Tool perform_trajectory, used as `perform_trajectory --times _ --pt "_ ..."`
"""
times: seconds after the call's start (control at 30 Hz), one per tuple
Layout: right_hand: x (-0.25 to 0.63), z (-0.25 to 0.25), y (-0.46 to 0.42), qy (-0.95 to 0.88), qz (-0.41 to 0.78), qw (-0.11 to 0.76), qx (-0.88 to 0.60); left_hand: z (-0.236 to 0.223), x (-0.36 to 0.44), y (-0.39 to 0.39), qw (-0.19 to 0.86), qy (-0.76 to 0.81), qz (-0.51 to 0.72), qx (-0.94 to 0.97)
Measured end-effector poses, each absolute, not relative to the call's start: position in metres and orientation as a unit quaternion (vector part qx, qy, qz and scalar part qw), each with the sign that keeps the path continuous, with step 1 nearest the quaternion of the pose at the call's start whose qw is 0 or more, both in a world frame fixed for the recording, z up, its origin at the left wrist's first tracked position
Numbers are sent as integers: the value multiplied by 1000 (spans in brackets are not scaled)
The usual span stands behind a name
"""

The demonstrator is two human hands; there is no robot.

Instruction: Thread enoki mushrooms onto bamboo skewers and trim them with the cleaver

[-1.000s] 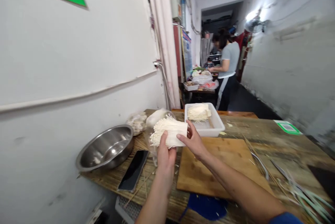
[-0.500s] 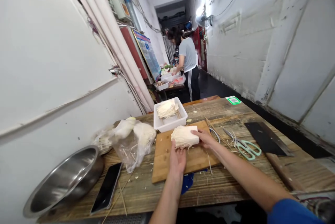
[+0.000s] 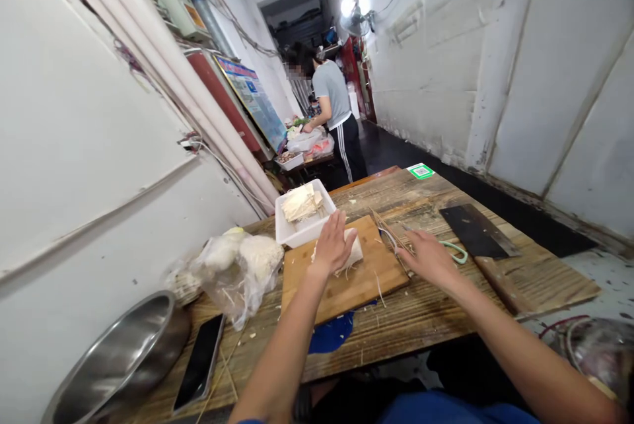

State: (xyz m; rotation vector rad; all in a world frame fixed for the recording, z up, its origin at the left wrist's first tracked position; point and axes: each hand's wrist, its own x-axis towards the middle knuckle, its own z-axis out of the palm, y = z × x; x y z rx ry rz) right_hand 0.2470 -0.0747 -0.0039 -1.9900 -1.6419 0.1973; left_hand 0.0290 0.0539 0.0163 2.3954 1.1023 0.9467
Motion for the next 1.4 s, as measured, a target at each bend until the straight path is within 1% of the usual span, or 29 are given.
perform_trajectory --times 0.03,0.1,0.17,0.27,0.37,0.47,0.53,0.57,0.6,0.67,0.7,0.73,0.77,0.8,0.83,0.9,1.0,1.27,1.4 --pt "263 -10 -96 -597 15 224 -770 13 37 59 166 381 321 851" --pt "291 -26 -134 -530 -64 138 -834 2 45 65 172 381 308 854" --pt "309 -42 -159 -501 -88 91 -856 -8 45 67 176 386 294 857" --pt "320 -54 -169 -477 -69 62 -874 -14 37 70 182 392 271 860" --pt "329 -52 -160 -458 -1 51 -887 -6 29 75 188 389 237 870" --pt "343 -44 -155 -451 45 85 -887 2 26 78 190 361 193 892" --pt "350 -38 -159 -429 56 140 -891 2 26 76 183 354 177 900" --pt "350 -34 -162 -415 58 182 -890 0 28 74 176 361 174 899" --pt "348 -29 -166 -402 61 235 -883 -2 29 73 168 372 174 896" --pt "335 -17 -170 -377 106 384 -837 -5 34 69 156 398 168 888" --pt "325 -11 -169 -362 159 466 -791 -5 36 68 155 409 161 885" --pt "312 -5 -166 -346 241 543 -726 -5 37 68 156 417 149 883" --pt "298 0 -161 -327 331 597 -654 -3 39 69 160 425 136 880" --pt "284 3 -154 -314 407 620 -593 1 39 71 165 435 121 877" --pt "269 6 -146 -303 456 624 -558 5 39 73 170 447 107 872" --pt "244 6 -127 -303 527 600 -520 13 40 78 174 472 89 859" --pt "223 -1 -101 -288 587 561 -507 19 46 82 160 498 99 846" --pt "228 -11 -78 -267 631 503 -527 -5 52 69 152 473 112 860" --pt "228 -9 -78 -272 650 479 -524 -14 46 67 147 459 149 864"
